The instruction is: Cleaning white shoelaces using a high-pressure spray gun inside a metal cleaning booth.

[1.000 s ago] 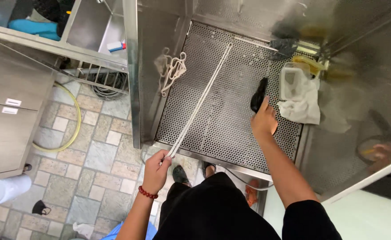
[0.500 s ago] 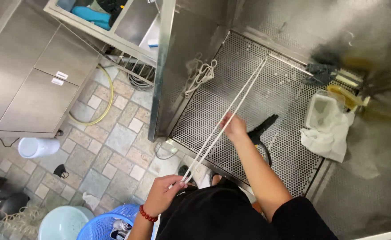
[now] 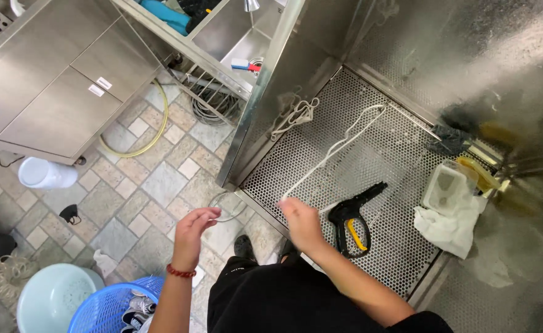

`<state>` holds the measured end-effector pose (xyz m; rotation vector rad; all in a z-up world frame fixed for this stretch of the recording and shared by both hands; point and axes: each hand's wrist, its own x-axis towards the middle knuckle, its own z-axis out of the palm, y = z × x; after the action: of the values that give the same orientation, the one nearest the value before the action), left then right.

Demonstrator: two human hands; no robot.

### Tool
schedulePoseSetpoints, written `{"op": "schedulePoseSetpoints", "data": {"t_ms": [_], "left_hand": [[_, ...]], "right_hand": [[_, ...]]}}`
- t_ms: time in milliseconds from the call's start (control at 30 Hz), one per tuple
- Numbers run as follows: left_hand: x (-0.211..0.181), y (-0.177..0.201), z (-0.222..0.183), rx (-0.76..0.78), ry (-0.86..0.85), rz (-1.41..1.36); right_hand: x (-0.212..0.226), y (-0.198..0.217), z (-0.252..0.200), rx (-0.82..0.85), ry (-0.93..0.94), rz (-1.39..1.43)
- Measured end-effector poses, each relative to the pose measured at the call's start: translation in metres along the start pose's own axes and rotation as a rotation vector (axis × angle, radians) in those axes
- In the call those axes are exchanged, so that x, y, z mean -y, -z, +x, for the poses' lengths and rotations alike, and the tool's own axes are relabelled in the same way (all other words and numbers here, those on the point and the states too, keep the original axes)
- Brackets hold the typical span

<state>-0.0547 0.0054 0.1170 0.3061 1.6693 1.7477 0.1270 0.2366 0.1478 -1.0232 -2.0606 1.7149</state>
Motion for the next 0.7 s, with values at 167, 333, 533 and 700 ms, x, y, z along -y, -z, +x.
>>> {"op": "schedulePoseSetpoints", "data": {"t_ms": [167, 333, 533, 700], "left_hand": [[-0.030, -0.074, 0.011, 0.286, -0.019, 0.069], [-0.012, -0.038, -0.007, 0.633, -0.328, 0.087], [0.018, 0.132, -0.051, -0.196, -0.054, 0.253], [-0.018, 0.200, -0.089, -0.424, -0.167, -0.457]], "right_hand": [[0.111, -0.027, -0.046, 0.546, 0.694, -0.178], [0.145, -0.017, -0.057, 0.881, 0.698, 0.027], [0.130, 0.007, -0.035, 0.657, 0.608, 0.323], [0.125, -0.074, -0.007, 0.714, 0.525, 0.370]]}}
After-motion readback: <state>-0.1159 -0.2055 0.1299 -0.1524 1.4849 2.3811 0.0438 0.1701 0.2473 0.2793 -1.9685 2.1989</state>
